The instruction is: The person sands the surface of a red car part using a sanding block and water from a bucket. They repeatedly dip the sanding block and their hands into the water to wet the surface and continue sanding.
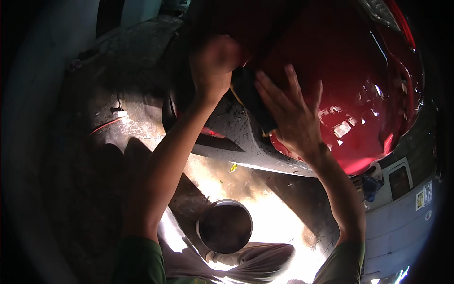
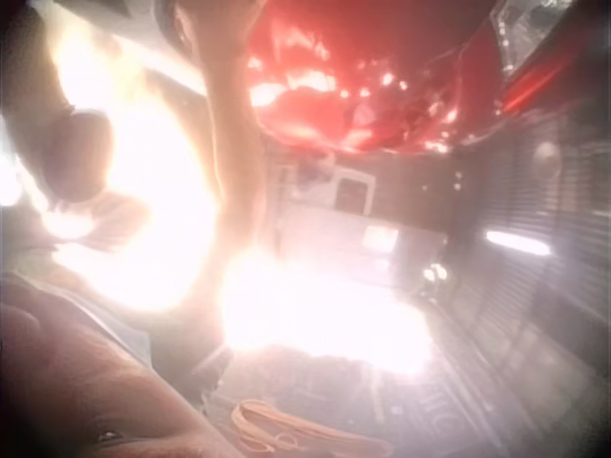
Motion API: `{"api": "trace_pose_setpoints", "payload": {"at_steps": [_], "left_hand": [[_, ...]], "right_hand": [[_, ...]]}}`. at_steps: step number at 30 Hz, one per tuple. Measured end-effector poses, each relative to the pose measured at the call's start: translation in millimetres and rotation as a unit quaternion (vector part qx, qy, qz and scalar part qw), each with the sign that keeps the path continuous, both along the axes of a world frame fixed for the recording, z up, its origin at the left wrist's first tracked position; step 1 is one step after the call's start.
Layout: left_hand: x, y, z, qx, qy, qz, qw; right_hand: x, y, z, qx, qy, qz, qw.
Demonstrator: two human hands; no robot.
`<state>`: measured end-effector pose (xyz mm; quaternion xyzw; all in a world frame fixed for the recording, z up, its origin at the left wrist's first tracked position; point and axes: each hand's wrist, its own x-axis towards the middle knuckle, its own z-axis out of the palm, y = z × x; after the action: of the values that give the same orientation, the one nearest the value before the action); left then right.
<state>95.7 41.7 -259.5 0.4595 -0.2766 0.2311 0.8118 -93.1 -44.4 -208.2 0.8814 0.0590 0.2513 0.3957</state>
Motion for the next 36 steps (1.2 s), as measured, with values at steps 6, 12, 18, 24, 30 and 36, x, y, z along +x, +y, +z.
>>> {"api": "trace_pose_setpoints", "payload": {"at_steps": [6, 12, 18, 24, 30, 36], "left_hand": [[0, 1, 0, -0.006, -0.006, 0.004, 1.0], [-1, 2, 2, -0.008, -0.009, 0.004, 1.0], [0, -1, -3, 0.0, -0.022, 0.02, 1.0], [1, -4, 1, -0.019, -0.029, 0.04, 0.999], [3, 1, -3, 0.004, -0.038, 0.04, 0.998], [0, -10, -4, 0.042, -0.047, 0.077, 0.995]], "right_hand": [[-10, -22, 17, -0.168, 0.017, 0.014, 0.986], [17, -39, 98, -0.094, -0.214, 0.084, 0.969], [-5, -18, -10, -0.169, 0.026, 0.057, 0.984], [-11, -30, 124, -0.093, -0.215, 0.047, 0.971], [-35, -29, 14, 0.028, -0.112, 0.098, 0.988], [-33, -22, -38, -0.003, -0.046, -0.012, 0.999]]}}
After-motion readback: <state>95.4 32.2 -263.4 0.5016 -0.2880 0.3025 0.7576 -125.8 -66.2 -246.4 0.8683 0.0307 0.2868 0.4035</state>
